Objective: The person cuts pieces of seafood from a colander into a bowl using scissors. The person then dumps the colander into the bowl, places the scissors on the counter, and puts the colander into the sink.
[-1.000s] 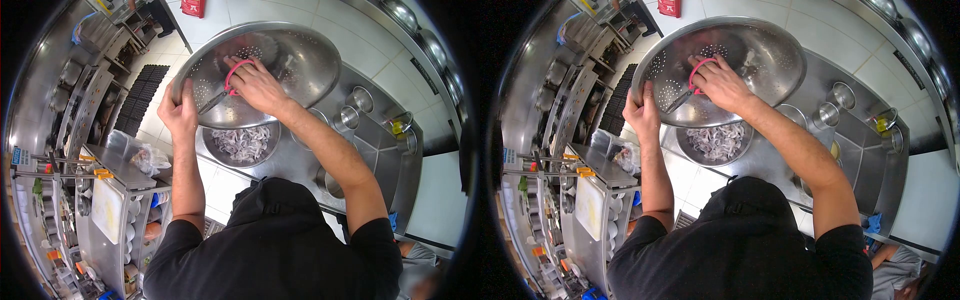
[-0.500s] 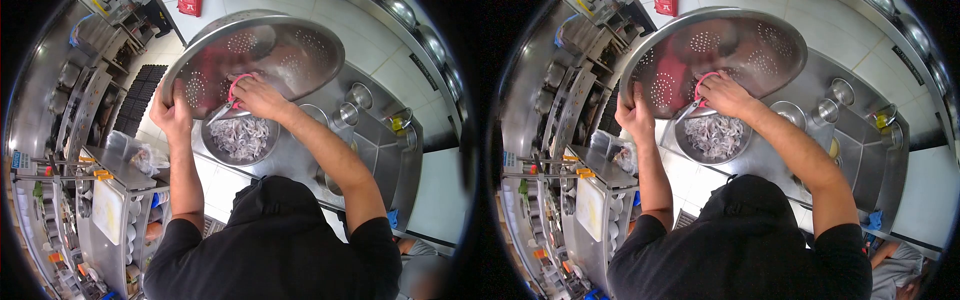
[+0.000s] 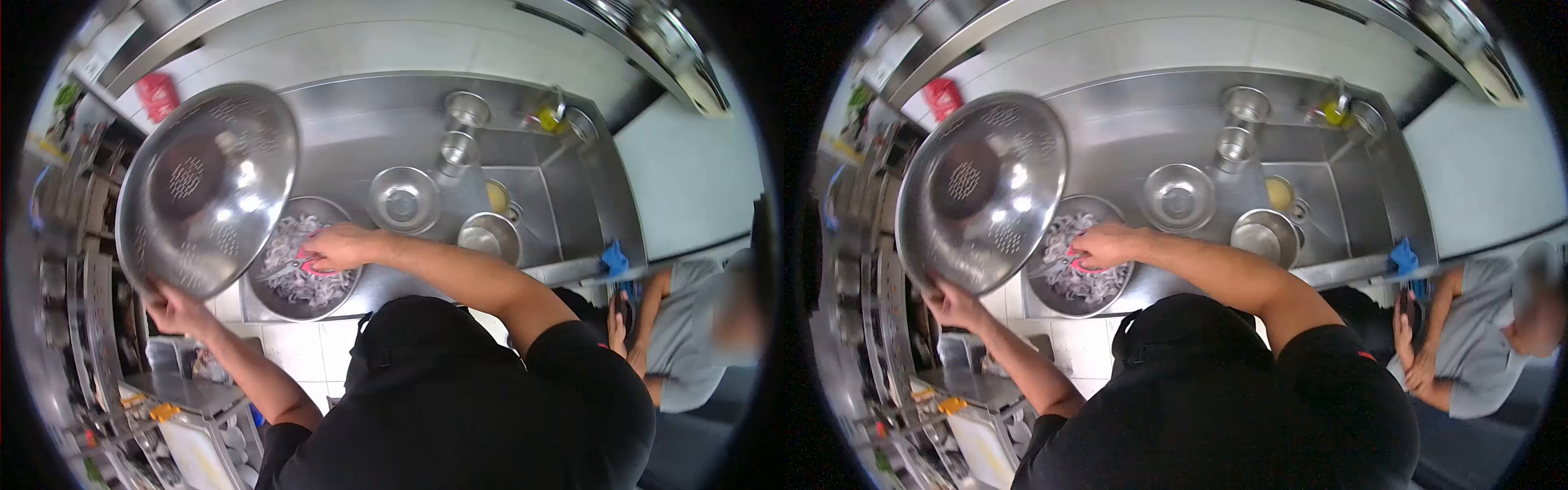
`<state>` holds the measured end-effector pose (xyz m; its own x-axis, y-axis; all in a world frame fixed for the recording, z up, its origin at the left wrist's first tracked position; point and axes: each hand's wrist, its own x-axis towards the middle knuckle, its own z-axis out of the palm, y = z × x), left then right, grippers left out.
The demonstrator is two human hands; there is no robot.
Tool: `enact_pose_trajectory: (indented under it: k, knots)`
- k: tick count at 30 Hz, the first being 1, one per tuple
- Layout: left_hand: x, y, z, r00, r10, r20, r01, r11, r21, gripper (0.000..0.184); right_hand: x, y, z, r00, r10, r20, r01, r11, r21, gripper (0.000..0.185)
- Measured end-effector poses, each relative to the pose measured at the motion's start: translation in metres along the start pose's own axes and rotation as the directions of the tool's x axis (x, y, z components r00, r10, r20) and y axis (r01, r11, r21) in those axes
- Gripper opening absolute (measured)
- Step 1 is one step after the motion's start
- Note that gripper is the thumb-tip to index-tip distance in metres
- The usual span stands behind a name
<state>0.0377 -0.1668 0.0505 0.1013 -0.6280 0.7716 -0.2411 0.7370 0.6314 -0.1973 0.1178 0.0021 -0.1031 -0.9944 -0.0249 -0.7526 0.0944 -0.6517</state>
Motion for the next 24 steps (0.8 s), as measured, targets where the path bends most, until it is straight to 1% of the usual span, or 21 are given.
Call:
enact_pose_trajectory:
  k: [1, 2, 3, 5, 6, 8, 9, 10, 11, 13, 15, 16, 19, 20, 22, 23, 24]
  knots:
    - [0.000, 0.036, 0.004, 0.994, -0.098, -0.055, 0.092, 0.990, -0.104, 0.026, -0.006, -0.001, -0.002, 0.999, 0.037, 0.000, -0.037, 0.999, 0.027, 0.037]
    - [-0.002, 0.046, 0.006, 0.989, -0.127, -0.070, 0.116, 0.983, -0.144, 0.031, -0.008, -0.003, -0.002, 0.998, 0.059, 0.011, -0.060, 0.997, 0.057, 0.038]
    - [0.000, 0.049, 0.003, 0.983, -0.156, -0.092, 0.138, 0.975, -0.174, 0.035, -0.013, -0.005, -0.002, 0.995, 0.093, -0.027, -0.090, 0.990, 0.110, 0.037]
    - [0.004, 0.048, -0.009, 0.973, -0.209, -0.096, 0.207, 0.978, -0.033, 0.039, -0.033, 0.001, -0.006, 0.982, 0.165, -0.093, -0.143, 0.967, 0.210, 0.036]
    - [0.004, 0.045, -0.015, 0.966, -0.237, -0.099, 0.242, 0.970, 0.035, 0.041, -0.043, 0.007, -0.005, 0.961, 0.208, -0.180, -0.162, 0.958, 0.238, 0.036]
    - [0.004, 0.029, -0.023, 0.942, -0.294, -0.165, 0.297, 0.955, -0.009, 0.039, -0.060, 0.022, -0.006, 0.886, 0.300, -0.353, -0.199, 0.935, 0.293, 0.036]
    - [0.000, 0.023, -0.023, 0.925, -0.329, -0.190, 0.328, 0.944, -0.041, 0.038, -0.068, 0.028, -0.009, 0.842, 0.363, -0.399, -0.249, 0.918, 0.309, 0.036]
    - [-0.002, 0.023, -0.027, 0.900, -0.396, -0.183, 0.391, 0.918, -0.064, 0.039, -0.077, 0.034, -0.014, 0.789, 0.423, -0.445, -0.298, 0.898, 0.325, 0.036]
    - [-0.005, 0.022, -0.028, 0.879, -0.450, -0.159, 0.442, 0.893, -0.087, 0.043, -0.084, 0.039, -0.017, 0.732, 0.477, -0.487, -0.340, 0.875, 0.346, 0.036]
    - [-0.013, 0.034, -0.024, 0.772, -0.627, -0.108, 0.608, 0.777, -0.163, 0.048, -0.093, 0.050, -0.021, 0.642, 0.569, -0.514, -0.432, 0.822, 0.370, 0.037]
    - [-0.025, 0.045, -0.017, 0.677, -0.734, -0.056, 0.712, 0.672, -0.203, 0.049, -0.103, 0.061, -0.027, 0.572, 0.630, -0.526, -0.517, 0.774, 0.366, 0.037]
    - [-0.029, 0.047, -0.014, 0.626, -0.779, -0.034, 0.756, 0.617, -0.219, 0.050, -0.109, 0.067, -0.032, 0.583, 0.643, -0.497, -0.582, 0.757, 0.296, 0.038]
    - [-0.049, 0.036, -0.009, 0.605, -0.780, 0.157, 0.782, 0.545, -0.304, 0.052, -0.118, 0.091, -0.034, 0.559, 0.715, -0.420, -0.726, 0.667, 0.169, 0.038]
    - [-0.053, 0.029, -0.008, 0.549, -0.808, 0.215, 0.828, 0.491, -0.270, 0.054, -0.119, 0.101, -0.033, 0.570, 0.722, -0.392, -0.747, 0.655, 0.119, 0.037]
    - [-0.067, 0.041, -0.002, 0.491, -0.811, 0.318, 0.867, 0.419, -0.270, 0.053, -0.113, 0.125, -0.029, 0.593, 0.731, -0.336, -0.773, 0.634, 0.014, 0.035]
    - [-0.072, 0.051, 0.000, 0.465, -0.807, 0.363, 0.882, 0.386, -0.272, 0.053, -0.111, 0.135, -0.027, 0.601, 0.721, -0.345, -0.767, 0.642, 0.008, 0.034]
    - [-0.078, 0.070, 0.003, 0.439, -0.819, 0.370, 0.897, 0.373, -0.237, 0.053, -0.106, 0.146, -0.023, 0.611, 0.708, -0.354, -0.756, 0.654, 0.003, 0.033]
